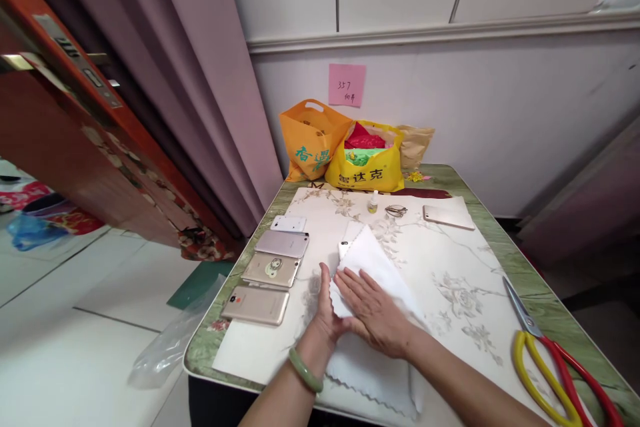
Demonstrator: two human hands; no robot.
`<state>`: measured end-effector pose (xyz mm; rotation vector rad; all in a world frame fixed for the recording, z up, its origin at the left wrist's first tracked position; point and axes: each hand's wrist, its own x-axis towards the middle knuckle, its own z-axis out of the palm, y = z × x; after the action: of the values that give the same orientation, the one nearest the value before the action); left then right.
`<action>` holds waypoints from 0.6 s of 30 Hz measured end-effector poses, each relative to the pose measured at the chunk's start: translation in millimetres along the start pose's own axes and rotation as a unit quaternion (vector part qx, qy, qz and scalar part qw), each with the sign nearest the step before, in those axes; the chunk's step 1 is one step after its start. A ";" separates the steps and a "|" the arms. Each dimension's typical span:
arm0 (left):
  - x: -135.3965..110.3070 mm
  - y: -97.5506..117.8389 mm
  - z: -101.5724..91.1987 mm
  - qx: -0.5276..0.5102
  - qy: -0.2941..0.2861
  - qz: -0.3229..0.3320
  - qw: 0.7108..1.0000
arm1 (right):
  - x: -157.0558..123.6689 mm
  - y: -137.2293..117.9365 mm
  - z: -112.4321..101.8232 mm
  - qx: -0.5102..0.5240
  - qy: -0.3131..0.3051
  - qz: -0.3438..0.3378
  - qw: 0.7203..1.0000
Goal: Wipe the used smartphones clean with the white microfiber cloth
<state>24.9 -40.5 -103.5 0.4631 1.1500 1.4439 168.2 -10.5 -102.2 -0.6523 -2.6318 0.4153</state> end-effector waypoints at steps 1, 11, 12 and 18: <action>4.7 -1.3 0.1 -0.024 -0.021 -0.028 0.999 | 5.1 3.9 1.1 -0.015 -0.003 0.011 1.000; 24.9 -5.3 20.7 -0.273 -0.139 -0.219 0.926 | 32.8 53.3 7.7 -0.040 0.051 0.203 0.977; 23.0 -5.0 20.5 -0.267 -0.141 -0.229 0.925 | 28.4 57.8 7.0 -0.012 0.075 0.234 0.969; 16.0 3.8 10.1 -0.269 -0.165 -0.199 0.928 | 1.9 64.9 -7.1 0.194 0.261 0.340 0.882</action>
<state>27.2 -21.5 -101.1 0.0682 0.5030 1.1985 194.4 46.7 -119.4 -1.3214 -1.6831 0.8049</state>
